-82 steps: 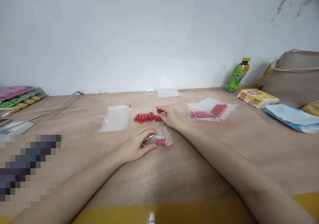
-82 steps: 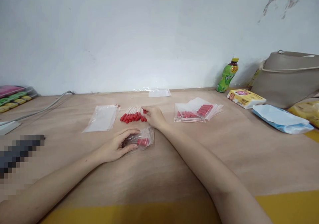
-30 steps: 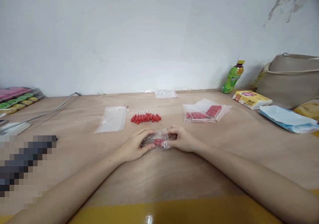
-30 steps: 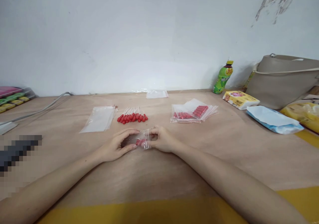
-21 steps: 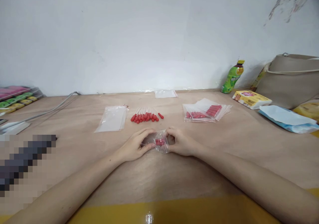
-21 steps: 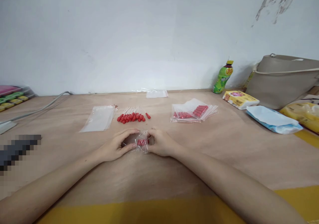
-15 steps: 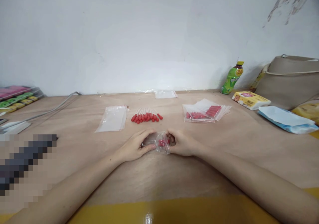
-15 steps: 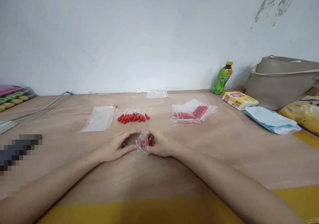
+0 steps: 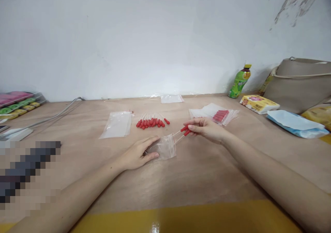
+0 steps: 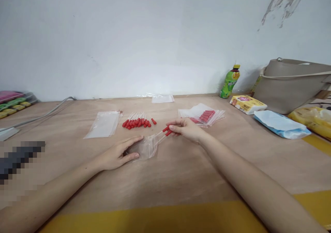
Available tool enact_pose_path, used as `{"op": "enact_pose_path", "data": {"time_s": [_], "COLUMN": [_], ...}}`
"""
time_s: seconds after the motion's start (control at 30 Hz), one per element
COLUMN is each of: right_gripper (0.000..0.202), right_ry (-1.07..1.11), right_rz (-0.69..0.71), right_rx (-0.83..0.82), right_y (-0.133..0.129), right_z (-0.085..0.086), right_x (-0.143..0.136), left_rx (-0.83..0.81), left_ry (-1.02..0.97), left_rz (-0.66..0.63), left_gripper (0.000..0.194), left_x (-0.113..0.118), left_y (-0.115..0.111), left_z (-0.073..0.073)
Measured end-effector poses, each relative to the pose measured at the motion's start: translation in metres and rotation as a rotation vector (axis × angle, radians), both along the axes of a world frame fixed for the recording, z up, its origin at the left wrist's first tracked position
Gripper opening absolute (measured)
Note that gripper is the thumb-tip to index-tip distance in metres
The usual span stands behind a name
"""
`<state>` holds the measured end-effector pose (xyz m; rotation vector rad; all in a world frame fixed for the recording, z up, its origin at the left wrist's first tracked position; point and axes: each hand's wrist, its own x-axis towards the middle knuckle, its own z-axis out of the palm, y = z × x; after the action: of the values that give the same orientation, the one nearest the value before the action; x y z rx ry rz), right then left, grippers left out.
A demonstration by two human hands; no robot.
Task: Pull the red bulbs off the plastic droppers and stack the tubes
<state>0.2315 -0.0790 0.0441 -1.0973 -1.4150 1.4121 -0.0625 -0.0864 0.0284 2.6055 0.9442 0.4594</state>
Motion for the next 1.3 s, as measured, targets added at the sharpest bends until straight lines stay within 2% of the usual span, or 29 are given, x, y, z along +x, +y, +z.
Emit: {"op": "enact_pose_path", "data": {"time_s": [0.17,0.27,0.33,0.4,0.47,0.53,0.7,0.93,1.03,1.17,1.3], "right_gripper": [0.027,0.022,0.020,0.019,0.020,0.025,0.030,0.030,0.033,0.031,0.021], "right_ry": [-0.054,-0.088,-0.118,-0.277,-0.456,-0.601,-0.796,-0.887,-0.840,-0.673,-0.561], "right_rz": [-0.149,-0.232,-0.297,-0.330,-0.251,-0.170,-0.068,-0.075,-0.123,-0.238,-0.334], "right_rx": [0.215,0.448,0.619,0.799,0.953,1.040,1.070,1.036,1.013,0.971,0.888], "right_y": [0.011,0.023,0.033,0.045,0.055,0.063,0.073,0.071,0.069,0.064,0.041], "right_z": [0.036,0.041,0.033,0.018,0.000,-0.015,-0.033,-0.033,-0.031,-0.031,-0.035], "right_x": [0.019,0.009,-0.007,-0.026,-0.043,-0.056,-0.074,-0.081,-0.075,-0.063,-0.054], "left_rx": [0.033,0.048,0.059,0.058,0.040,0.027,0.050,0.036,0.034,0.043,0.049], "left_ry": [0.067,0.153,0.201,0.235,0.263,0.278,0.273,0.310,0.322,0.316,0.308], "left_rz": [-0.036,-0.057,-0.064,-0.057,-0.039,-0.025,-0.038,-0.016,-0.006,-0.018,-0.017], "left_gripper": [0.051,0.055,0.062,0.067,0.068,0.069,0.068,0.069,0.070,0.069,0.069], "left_x": [-0.001,-0.003,-0.004,-0.004,-0.004,-0.003,-0.003,-0.002,-0.002,-0.003,-0.003], "left_y": [0.000,0.000,-0.001,-0.002,-0.003,-0.004,-0.003,-0.005,-0.006,-0.005,-0.004], "left_z": [0.001,0.001,0.001,0.001,0.002,0.003,0.001,0.003,0.004,0.003,0.002]}}
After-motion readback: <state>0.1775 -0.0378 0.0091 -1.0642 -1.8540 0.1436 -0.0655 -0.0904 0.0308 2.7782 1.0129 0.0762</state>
